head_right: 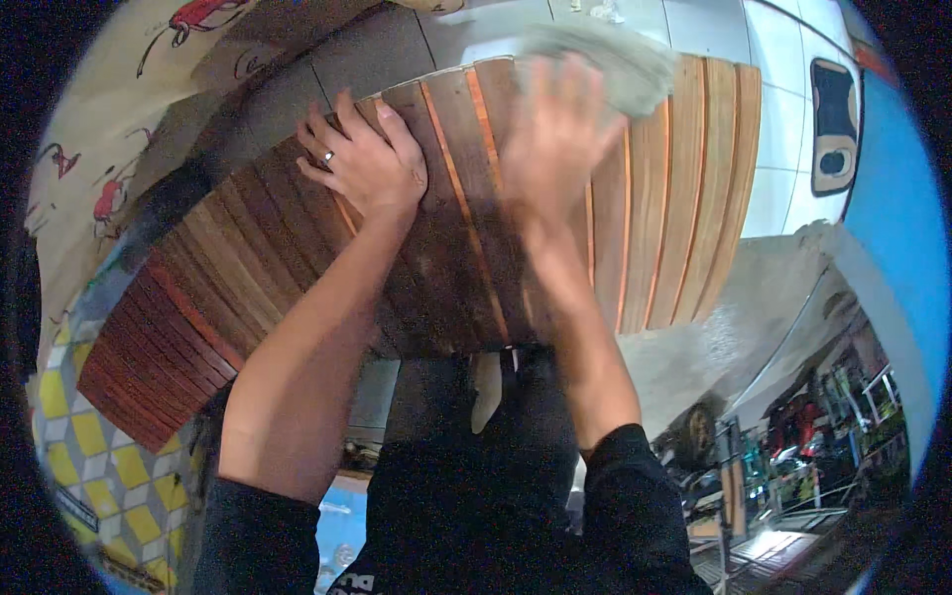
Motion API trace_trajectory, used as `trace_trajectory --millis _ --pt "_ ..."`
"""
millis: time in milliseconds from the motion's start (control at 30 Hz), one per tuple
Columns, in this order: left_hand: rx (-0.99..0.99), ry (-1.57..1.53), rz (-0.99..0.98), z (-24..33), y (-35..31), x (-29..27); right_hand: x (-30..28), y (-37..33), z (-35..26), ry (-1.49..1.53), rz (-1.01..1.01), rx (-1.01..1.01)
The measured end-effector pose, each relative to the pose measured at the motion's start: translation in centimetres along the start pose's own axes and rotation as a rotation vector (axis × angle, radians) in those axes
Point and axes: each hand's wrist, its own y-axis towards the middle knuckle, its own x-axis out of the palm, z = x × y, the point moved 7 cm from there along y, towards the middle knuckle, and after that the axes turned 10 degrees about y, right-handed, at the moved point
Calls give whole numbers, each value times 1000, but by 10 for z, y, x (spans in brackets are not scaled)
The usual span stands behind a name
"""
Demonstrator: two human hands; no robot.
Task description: The person wipes a curved wooden slatted surface with a cloth, moving methodically along the slats. The person uses one hand to stabilize the surface while the other hand scrubs with the cloth.
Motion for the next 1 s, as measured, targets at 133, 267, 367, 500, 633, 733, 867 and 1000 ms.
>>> trace_trajectory --millis 133,267,367,500,633,733,867,1000 --pt "9 -12 -3 -5 0 4 23 -81 -46 265 -264 -188" --pt "11 6 45 -6 3 -2 -3 -169 17 47 -363 -139" --pt "13 -13 59 -3 3 1 -33 -138 64 105 -181 168" --pt "23 -5 160 -10 1 1 -14 -67 29 133 -67 55" --pt "70 -25 190 -8 -1 -1 1 -120 -22 323 -190 -217" --pt "61 -44 162 -9 -1 -3 -7 -217 5 254 -522 -197" --pt "48 23 169 -12 -2 6 -37 -235 101 54 -230 -34" --pt "-45 109 45 1 0 8 -38 -143 95 67 -52 81"
